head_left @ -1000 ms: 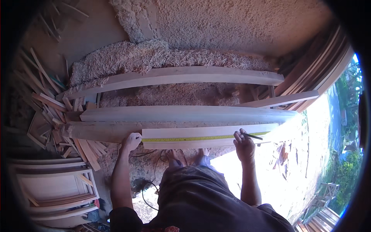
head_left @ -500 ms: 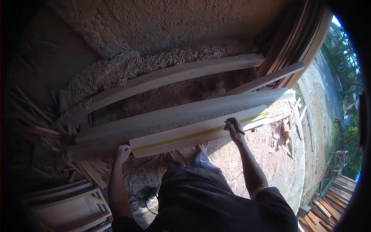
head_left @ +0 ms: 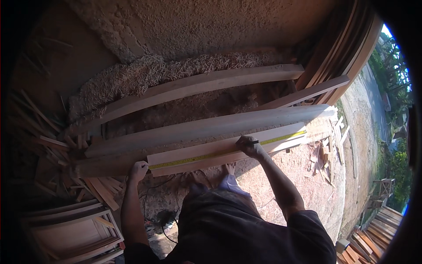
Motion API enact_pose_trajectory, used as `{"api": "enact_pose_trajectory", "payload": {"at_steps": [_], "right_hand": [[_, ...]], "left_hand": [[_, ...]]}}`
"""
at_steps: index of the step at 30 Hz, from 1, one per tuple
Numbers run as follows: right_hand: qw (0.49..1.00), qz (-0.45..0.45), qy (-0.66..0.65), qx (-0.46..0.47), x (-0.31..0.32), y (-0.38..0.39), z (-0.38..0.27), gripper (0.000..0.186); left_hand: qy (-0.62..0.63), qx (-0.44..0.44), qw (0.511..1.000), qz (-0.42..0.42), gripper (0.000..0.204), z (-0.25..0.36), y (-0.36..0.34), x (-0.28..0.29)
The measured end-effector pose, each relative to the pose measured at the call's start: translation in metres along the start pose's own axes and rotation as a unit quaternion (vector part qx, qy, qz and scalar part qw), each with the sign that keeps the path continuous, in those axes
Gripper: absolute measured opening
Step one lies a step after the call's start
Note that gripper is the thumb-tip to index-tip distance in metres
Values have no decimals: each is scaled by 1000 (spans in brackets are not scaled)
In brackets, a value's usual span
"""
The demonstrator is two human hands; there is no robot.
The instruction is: The person sands a wooden beam with a power sander, then uses a tape measure and a pencil to measure and mark different sections of several wooden beams and a door frame.
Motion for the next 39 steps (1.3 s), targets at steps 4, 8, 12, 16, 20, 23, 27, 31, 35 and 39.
{"api": "enact_pose_trajectory", "payload": {"at_steps": [4, 8, 12, 16, 20, 23, 27, 31, 35, 39], "right_hand": [[1000, -19, 4, 12, -1, -1, -2, 20], [999, -27, 10, -23, -1, 0, -9, 19], [999, -37, 10, -18, -1, 0, -8, 17], [999, -42, 4, -13, -3, -1, -12, 15], [999, -37, 37, -8, -4, -1, -15, 13], [996, -42, 41, 64, -4, -2, -18, 12], [997, -55, 58, -7, -6, -4, -11, 17], [995, -54, 85, -2, -5, -5, -2, 20], [996, -45, 82, 1, -7, -4, -5, 20], [995, -50, 83, -14, -9, -5, -9, 20]], "left_hand": [[-16, 11, 1000, 2, 18, 2, 3, 2], [-12, -8, 1000, 9, 17, 7, 6, 4], [-26, -14, 999, 17, 18, 9, 5, 4], [-32, -13, 999, 24, 19, 6, 5, 4], [-36, -21, 999, 24, 19, 7, 4, 5], [-27, -18, 999, 13, 19, 10, 4, 5], [-28, -14, 999, 13, 18, 9, 5, 5], [-8, 17, 1000, -5, 18, 13, 5, 5], [-19, -22, 999, 29, 18, 6, 4, 4], [-28, -30, 998, 41, 19, -2, 5, 3]]}}
Point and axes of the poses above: each hand's wrist, its own y-axis away from the middle knuckle, its own x-axis out of the back of the hand, z = x × y, the point moved 7 cm from there along -y, towards the middle knuckle, and after that the axes turned 9 degrees about -y, right-handed, at the moved point
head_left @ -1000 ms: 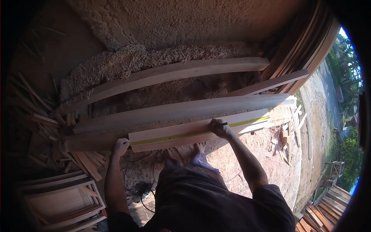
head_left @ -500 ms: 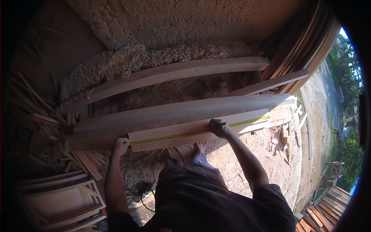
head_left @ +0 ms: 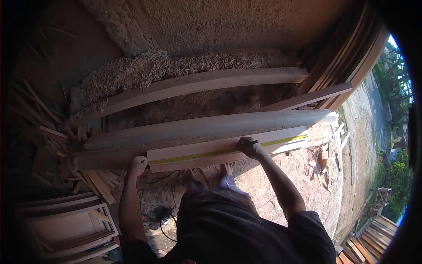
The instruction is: The person sands a wooden beam with a power sander, then uses a tape measure and a pencil to measure and mark different sections of several wooden beams and a door frame.
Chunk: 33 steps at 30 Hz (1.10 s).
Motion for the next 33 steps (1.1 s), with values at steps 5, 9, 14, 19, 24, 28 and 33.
{"api": "enact_pose_trajectory", "payload": {"at_steps": [5, 9, 14, 19, 24, 28, 33], "right_hand": [[995, 19, 40, 89, -2, 2, 11, 18], [998, 31, -45, 44, 8, 2, 7, 19], [932, 63, -356, -23, 12, 29, -6, 37], [912, -60, -378, -145, -53, 89, 6, 52], [812, -17, -544, -214, -80, 109, 28, 47], [953, 174, -217, 119, -39, 93, 3, 33], [910, 144, -376, -98, -72, 68, -68, 25]], "left_hand": [[-3, 33, 999, -25, 18, 15, -1, 4], [-2, 24, 1000, -16, 18, 19, 1, 5], [-78, 57, 995, 33, 17, 21, 23, 6], [-13, 51, 998, -17, 20, 79, 67, 16], [36, -33, 997, -54, 23, 147, 95, -29], [127, 19, 992, -8, 24, 137, 121, -100], [271, 75, 958, 60, 22, 114, 174, -85]]}}
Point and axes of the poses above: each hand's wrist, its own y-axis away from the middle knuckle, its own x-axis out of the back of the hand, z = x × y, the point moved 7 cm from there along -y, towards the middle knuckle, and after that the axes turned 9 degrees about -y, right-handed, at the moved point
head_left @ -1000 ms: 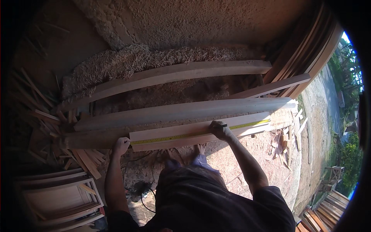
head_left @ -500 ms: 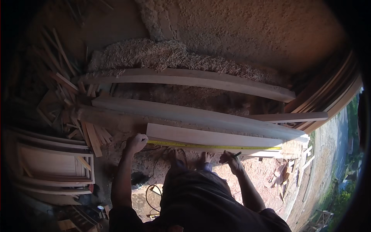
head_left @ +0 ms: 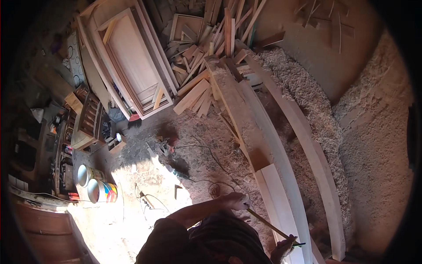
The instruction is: The person sands a wooden beam with a power sander, then uses a tape measure and a pencil to measure and mark different sections of several wooden beams and a door frame.
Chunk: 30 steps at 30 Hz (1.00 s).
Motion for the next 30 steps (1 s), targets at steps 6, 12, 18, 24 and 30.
{"api": "enact_pose_trajectory", "payload": {"at_steps": [6, 12, 18, 24, 30], "right_hand": [[968, -210, 132, -47, -210, 38, 35, 33], [836, -491, 240, 52, -390, 67, 114, 23], [733, -563, 323, -202, -537, 169, 163, 22], [709, -569, 319, -268, -665, 207, 223, 21], [712, -581, 304, -252, -862, 197, 285, 18]], "left_hand": [[61, 20, 987, 148, 20, -89, 62, 52], [43, 160, 939, 301, 20, -172, 171, 134], [110, 293, 884, 347, 20, -232, 274, 168], [52, 322, 862, 389, 12, -276, 312, 227], [138, 423, 785, 431, 23, -419, 304, 282]]}}
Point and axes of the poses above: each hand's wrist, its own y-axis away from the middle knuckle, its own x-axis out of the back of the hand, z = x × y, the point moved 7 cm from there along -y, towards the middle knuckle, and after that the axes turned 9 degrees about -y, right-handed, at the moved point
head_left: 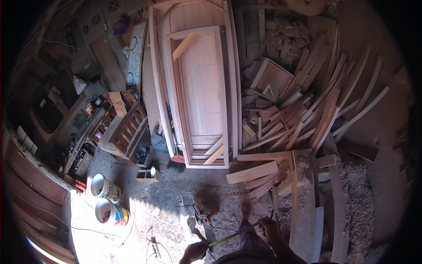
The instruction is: The person sands a wooden beam with a power sander, then uses a tape measure and a pencil to measure and mark different sections of several wooden beams and a door frame.
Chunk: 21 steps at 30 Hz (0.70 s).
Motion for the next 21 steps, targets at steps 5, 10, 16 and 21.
{"api": "enact_pose_trajectory", "payload": {"at_steps": [5, 10, 16, 21], "right_hand": [[995, -8, 20, 96, -40, -144, -150, 23], [984, -83, 18, 157, -121, -211, -273, 24], [984, -88, -27, 150, -198, -271, -299, 23], [990, -82, -25, 110, -237, -328, -282, 21]], "left_hand": [[226, 56, 966, 116, 12, 18, -98, 85], [93, -37, 968, 231, 11, 72, -161, 222], [91, 93, 972, 196, 17, 82, -244, 288], [100, 9, 973, 206, 15, 44, -321, 312]]}}
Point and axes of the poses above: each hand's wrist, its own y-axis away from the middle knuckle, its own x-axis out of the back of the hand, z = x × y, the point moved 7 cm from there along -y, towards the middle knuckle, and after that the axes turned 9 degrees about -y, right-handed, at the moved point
